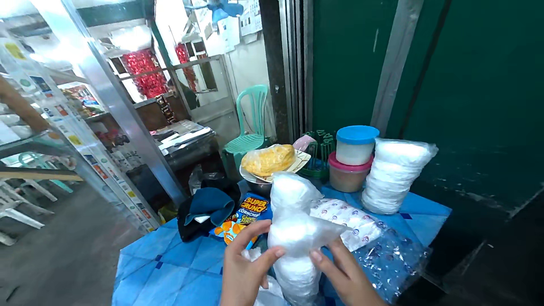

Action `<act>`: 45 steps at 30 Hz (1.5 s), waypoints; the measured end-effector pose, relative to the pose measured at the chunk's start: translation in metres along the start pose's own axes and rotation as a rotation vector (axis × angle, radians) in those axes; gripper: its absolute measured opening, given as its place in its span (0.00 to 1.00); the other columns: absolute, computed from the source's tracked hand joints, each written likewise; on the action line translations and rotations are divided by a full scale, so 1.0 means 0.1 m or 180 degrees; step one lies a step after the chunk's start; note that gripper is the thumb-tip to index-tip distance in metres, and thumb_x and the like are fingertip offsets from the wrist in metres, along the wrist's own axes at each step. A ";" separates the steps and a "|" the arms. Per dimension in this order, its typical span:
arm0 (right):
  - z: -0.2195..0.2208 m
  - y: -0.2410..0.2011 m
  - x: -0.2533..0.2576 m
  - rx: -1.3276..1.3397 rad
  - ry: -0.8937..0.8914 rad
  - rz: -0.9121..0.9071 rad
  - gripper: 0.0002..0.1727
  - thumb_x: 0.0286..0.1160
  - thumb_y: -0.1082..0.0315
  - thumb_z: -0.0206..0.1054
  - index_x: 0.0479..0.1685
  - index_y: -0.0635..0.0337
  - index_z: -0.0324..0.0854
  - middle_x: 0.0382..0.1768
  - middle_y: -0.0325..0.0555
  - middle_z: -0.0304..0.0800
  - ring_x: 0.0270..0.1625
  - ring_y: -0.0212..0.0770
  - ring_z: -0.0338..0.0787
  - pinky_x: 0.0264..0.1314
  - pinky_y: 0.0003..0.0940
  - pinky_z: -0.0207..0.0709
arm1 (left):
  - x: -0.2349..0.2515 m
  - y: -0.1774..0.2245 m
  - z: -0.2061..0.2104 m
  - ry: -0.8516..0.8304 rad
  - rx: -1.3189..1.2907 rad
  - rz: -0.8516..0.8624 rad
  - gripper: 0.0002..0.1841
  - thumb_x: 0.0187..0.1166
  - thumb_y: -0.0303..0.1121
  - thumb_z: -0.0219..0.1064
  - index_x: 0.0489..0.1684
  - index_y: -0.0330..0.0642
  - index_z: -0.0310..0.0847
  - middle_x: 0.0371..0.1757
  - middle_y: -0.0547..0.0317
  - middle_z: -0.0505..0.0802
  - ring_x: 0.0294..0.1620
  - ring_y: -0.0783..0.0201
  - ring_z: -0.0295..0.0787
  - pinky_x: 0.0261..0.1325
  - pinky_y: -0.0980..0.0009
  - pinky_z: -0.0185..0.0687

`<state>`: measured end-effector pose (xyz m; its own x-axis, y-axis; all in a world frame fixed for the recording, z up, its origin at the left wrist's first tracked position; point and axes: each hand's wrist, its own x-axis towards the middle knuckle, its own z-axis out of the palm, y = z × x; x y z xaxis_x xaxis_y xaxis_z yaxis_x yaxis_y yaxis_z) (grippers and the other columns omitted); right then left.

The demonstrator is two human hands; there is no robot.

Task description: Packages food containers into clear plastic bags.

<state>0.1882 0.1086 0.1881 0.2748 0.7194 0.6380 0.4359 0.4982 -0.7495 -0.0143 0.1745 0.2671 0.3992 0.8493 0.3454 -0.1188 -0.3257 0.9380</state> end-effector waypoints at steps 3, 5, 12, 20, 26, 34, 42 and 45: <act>-0.06 -0.08 0.08 0.0044 -0.0029 -0.0085 0.34 0.83 0.39 0.58 0.72 0.61 0.73 0.70 0.49 0.80 0.76 0.42 0.78 0.79 0.44 0.72 | -0.07 -0.14 0.04 0.0083 0.0170 -0.0076 0.21 0.63 0.32 0.84 0.55 0.37 0.88 0.49 0.53 0.93 0.13 0.70 0.79 0.10 0.75 0.77; -0.05 -0.14 0.12 0.0093 -0.0018 0.0007 0.34 0.83 0.39 0.59 0.73 0.59 0.72 0.70 0.46 0.79 0.74 0.38 0.79 0.77 0.41 0.75 | -0.13 -0.22 0.07 0.0122 0.0118 -0.0120 0.19 0.62 0.30 0.84 0.51 0.36 0.89 0.45 0.54 0.95 0.11 0.71 0.78 0.09 0.75 0.76; 0.07 -0.02 -0.02 0.0111 -0.0101 0.0237 0.40 0.85 0.35 0.51 0.74 0.66 0.71 0.68 0.53 0.79 0.74 0.39 0.79 0.78 0.39 0.75 | -0.23 -0.28 0.06 0.0206 0.0143 -0.0198 0.20 0.64 0.31 0.83 0.55 0.37 0.90 0.51 0.53 0.94 0.12 0.71 0.78 0.10 0.75 0.77; -0.14 -0.42 -0.06 -0.0280 0.0679 -0.0446 0.27 0.84 0.46 0.60 0.80 0.39 0.68 0.83 0.34 0.69 0.85 0.40 0.68 0.83 0.45 0.68 | -0.46 -0.01 0.13 0.0575 -0.0442 0.0438 0.18 0.94 0.31 0.46 0.73 0.29 0.70 0.57 0.44 0.87 0.19 0.60 0.88 0.18 0.66 0.91; 0.03 -1.08 -0.13 -0.0513 -0.0867 -0.0587 0.23 0.78 0.40 0.66 0.59 0.44 0.85 0.73 0.48 0.80 0.82 0.49 0.70 0.83 0.59 0.60 | -0.59 0.23 0.25 0.0379 -0.0292 0.0820 0.28 0.96 0.46 0.37 0.76 0.31 0.70 0.65 0.49 0.90 0.61 0.60 0.91 0.64 0.64 0.88; 0.02 -1.08 -0.06 -0.0459 -0.0579 -0.0541 0.11 0.82 0.52 0.67 0.41 0.47 0.87 0.60 0.40 0.87 0.67 0.36 0.82 0.79 0.48 0.66 | -0.68 0.33 0.29 -0.0393 -0.1038 0.0497 0.50 0.64 0.14 0.76 0.89 0.24 0.44 0.83 0.41 0.75 0.70 0.57 0.86 0.67 0.62 0.87; -0.11 -1.10 -0.04 -0.0501 -0.0405 -0.0567 0.13 0.81 0.51 0.68 0.39 0.50 0.83 0.45 0.37 0.90 0.59 0.32 0.86 0.79 0.46 0.64 | -0.72 0.36 0.21 -0.0296 -0.1037 0.0406 0.32 0.69 0.12 0.71 0.78 0.26 0.68 0.56 0.49 0.96 0.57 0.60 0.94 0.65 0.62 0.89; -0.12 -1.14 -0.07 -0.0316 -0.0551 -0.0555 0.11 0.86 0.57 0.64 0.42 0.55 0.79 0.39 0.41 0.92 0.53 0.32 0.89 0.83 0.50 0.60 | -0.72 0.35 0.18 -0.0099 -0.0903 0.0318 0.30 0.64 0.15 0.77 0.71 0.28 0.77 0.39 0.59 0.94 0.38 0.69 0.91 0.47 0.70 0.91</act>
<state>0.1465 0.0410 0.2709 0.0411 0.7031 0.7099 0.5481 0.5782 -0.6043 -0.0311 0.0947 0.2741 0.4000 0.8043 0.4394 -0.4063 -0.2742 0.8716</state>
